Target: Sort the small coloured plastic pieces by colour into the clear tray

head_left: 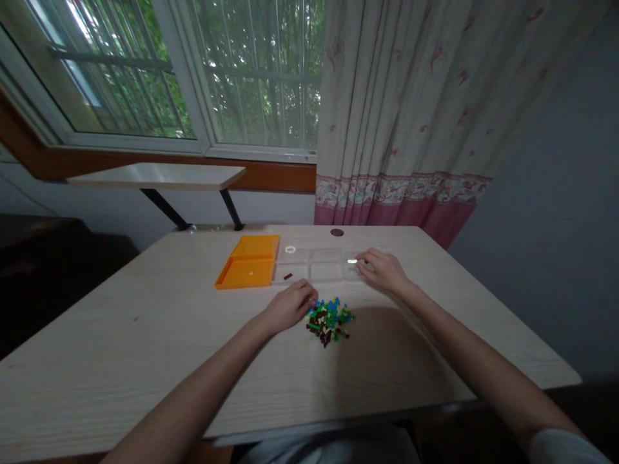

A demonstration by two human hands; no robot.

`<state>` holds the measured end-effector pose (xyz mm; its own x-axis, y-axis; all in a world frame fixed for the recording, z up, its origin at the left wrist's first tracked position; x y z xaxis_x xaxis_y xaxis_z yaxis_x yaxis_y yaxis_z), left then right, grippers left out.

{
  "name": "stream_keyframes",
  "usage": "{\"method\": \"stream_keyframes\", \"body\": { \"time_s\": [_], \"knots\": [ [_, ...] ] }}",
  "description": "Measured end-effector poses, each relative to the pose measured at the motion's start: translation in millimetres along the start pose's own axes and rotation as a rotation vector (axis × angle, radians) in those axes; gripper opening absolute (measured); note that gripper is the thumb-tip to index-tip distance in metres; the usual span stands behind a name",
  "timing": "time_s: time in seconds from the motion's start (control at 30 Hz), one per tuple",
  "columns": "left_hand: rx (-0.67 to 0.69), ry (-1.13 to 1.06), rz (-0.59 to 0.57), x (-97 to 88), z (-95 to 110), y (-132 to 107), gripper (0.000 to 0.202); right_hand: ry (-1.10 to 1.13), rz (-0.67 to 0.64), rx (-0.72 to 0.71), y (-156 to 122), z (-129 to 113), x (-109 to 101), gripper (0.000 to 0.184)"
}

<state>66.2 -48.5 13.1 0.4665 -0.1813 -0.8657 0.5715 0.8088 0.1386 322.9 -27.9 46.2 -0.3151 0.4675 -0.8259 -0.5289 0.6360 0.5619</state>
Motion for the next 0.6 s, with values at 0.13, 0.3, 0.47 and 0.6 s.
{"method": "stream_keyframes", "body": {
  "time_s": [0.13, 0.3, 0.47, 0.6],
  "knots": [
    [0.003, -0.110, 0.047, 0.5, 0.1, 1.0, 0.011, -0.022, -0.121, 0.127, -5.0, 14.5, 12.0, 0.020],
    [-0.120, -0.388, 0.083, 4.9, -0.6, 6.0, 0.013, 0.039, -0.121, 0.172, -12.4, 3.8, 14.7, 0.023],
    [-0.234, -0.735, -0.005, 14.3, -0.8, 7.9, 0.023, 0.155, -0.051, -0.009, -13.1, -38.9, 22.9, 0.025],
    [-0.240, -0.814, -0.005, 16.2, -1.2, 7.5, 0.024, 0.143, 0.002, -0.147, -11.0, -65.7, 33.7, 0.024]
  ]
}}
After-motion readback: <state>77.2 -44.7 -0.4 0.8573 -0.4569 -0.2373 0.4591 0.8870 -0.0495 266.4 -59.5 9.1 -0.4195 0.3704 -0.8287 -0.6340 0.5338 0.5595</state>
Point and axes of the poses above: each hand's wrist, its own y-axis towards the middle knuckle, its own x-axis out of the palm, z = x × y, the point moved 2 cm from there along y, towards the middle knuckle, and after that the axes turned 9 degrees about -x, right-handed, at the moved point
